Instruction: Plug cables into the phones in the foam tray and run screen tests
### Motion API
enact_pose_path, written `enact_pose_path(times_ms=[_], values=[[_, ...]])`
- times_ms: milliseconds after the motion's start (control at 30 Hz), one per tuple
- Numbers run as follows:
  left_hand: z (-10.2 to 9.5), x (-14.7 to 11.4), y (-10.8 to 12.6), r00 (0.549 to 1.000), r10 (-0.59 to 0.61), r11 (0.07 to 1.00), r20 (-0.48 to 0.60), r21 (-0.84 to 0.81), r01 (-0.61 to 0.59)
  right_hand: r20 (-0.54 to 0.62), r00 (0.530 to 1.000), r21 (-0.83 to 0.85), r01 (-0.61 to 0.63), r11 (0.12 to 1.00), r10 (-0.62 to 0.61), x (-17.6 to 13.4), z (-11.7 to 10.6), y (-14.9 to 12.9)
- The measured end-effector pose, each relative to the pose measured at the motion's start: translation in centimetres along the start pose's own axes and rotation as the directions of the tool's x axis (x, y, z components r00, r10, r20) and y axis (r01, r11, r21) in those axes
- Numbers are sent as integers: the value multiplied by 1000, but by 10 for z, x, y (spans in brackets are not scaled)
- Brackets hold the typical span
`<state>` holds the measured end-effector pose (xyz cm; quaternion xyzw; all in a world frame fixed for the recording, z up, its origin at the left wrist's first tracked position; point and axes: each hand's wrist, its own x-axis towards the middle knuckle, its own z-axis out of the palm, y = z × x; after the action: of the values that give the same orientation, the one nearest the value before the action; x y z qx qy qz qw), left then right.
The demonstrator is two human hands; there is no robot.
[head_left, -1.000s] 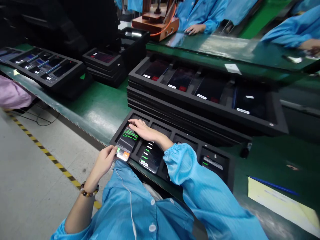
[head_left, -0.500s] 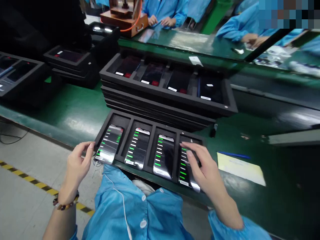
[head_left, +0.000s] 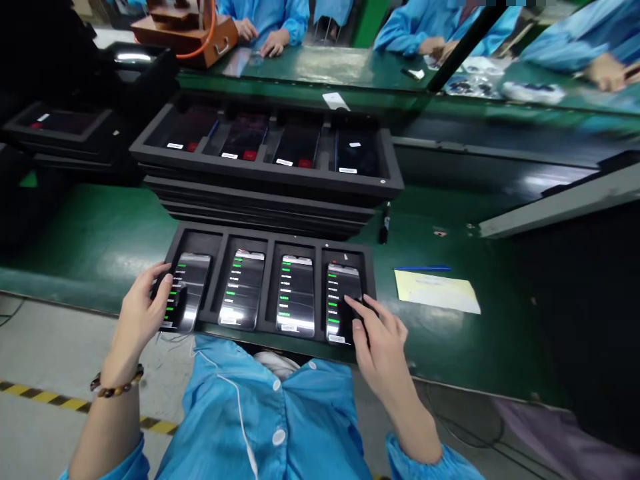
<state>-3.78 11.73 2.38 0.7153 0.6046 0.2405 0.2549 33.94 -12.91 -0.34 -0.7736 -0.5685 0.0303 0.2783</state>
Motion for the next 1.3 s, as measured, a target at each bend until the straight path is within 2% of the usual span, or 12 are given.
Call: enact_pose_path(times_ms=[200, 400, 567, 633, 867, 1000, 1100, 1200, 1300], values=[[2, -9, 0, 999, 44, 999, -32, 12, -44, 127, 975, 20, 179, 984, -180, 18, 15, -34], [-3, -18, -5, 995, 89, 995, -49, -49, -92, 163, 962, 74, 211, 975, -220, 36, 26, -61], [-6, -26, -7, 989, 136, 990, -55, -37, -138, 226, 905, 148, 334, 931, -360, 58, 50, -105], [-5, -29, -8, 988, 142, 989, -54, -24, -144, 246, 889, 169, 353, 920, -387, 63, 58, -114], [0, -34, -16, 981, 184, 983, -55, 10, -183, 167, 929, 189, 298, 936, -330, 58, 54, -98], [1, -35, -17, 980, 194, 980, -39, 44, -193, 184, 936, 187, 266, 946, -300, 54, 52, -93], [-2, -36, -15, 980, 193, 981, -43, 2, -193, 224, 926, 190, 265, 945, -305, 58, 47, -88], [-12, -43, -16, 983, 127, 988, -133, -66, -137, 272, 896, 204, 304, 931, -352, 74, 36, -86], [-26, -55, -23, 988, -45, 995, -150, -90, 31, 288, 873, 227, 337, 914, -393, 100, 28, -92]])
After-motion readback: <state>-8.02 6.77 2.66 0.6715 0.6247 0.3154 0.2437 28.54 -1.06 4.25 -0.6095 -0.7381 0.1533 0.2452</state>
